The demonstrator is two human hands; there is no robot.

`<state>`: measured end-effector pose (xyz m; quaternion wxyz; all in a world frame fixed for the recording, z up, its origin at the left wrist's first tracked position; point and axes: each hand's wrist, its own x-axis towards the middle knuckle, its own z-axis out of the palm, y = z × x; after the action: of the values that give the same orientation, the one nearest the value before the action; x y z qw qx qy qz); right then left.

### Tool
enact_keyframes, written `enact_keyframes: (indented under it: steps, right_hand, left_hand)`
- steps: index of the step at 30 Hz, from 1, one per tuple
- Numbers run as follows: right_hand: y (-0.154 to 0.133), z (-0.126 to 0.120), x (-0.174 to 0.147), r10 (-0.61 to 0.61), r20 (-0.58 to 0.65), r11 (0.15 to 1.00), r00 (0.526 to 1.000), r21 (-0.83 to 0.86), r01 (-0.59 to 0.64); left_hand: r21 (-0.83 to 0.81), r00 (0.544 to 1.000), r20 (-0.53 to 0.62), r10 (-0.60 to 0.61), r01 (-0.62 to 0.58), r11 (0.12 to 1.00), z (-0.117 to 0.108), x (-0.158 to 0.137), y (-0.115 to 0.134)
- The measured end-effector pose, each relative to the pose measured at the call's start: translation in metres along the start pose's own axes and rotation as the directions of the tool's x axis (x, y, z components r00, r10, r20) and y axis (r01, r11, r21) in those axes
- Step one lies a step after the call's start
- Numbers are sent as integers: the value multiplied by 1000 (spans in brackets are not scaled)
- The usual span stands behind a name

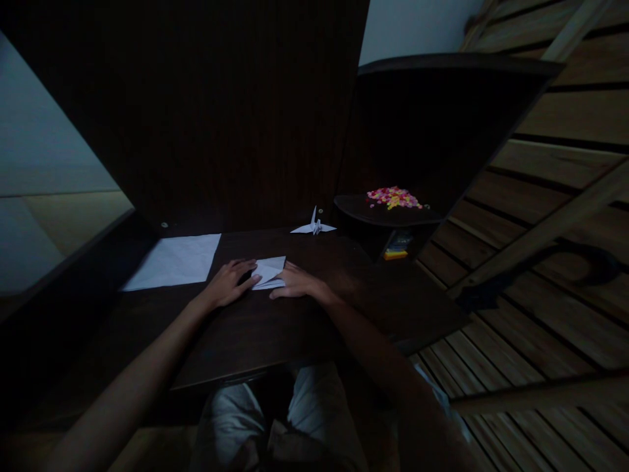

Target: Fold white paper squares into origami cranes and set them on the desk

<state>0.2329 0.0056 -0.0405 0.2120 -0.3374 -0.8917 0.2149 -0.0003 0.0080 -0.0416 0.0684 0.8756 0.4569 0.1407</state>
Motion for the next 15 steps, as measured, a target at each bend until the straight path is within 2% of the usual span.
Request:
enact_keyframes:
  steps: [2,3,4,7,8,9,11,13,15]
  right_hand:
    - [5,-7,0,68,-88,998,994,3,-68]
    - [7,-9,0,121,-176,993,977,11,-121]
    - [9,-12,0,176,-275,984,945,30,-175]
    - [10,-14,2,277,-523,955,806,59,-290]
    - [9,-13,3,270,-563,953,781,41,-301]
    - [9,-11,4,246,-578,955,778,8,-295]
    - [8,-4,6,164,-517,970,840,-72,-234]
    - [10,3,7,103,-381,979,919,-126,-162]
    - [14,8,6,86,-225,982,971,-143,-120]
  left_hand:
    - [18,1000,-3,9,-9,1000,2,1,-2]
    - [29,1000,-6,16,-16,999,3,1,-2]
    - [39,1000,-9,22,-21,999,3,2,-2]
    - [62,999,-12,36,-35,997,4,2,-2]
    - [69,999,-7,40,-39,997,4,2,-2]
    - [78,999,1,44,-44,996,4,2,-2]
    - [94,998,21,53,-55,994,5,1,-2]
    - [92,997,40,59,-62,994,6,1,-2]
    - [71,997,53,54,-57,996,7,1,-2]
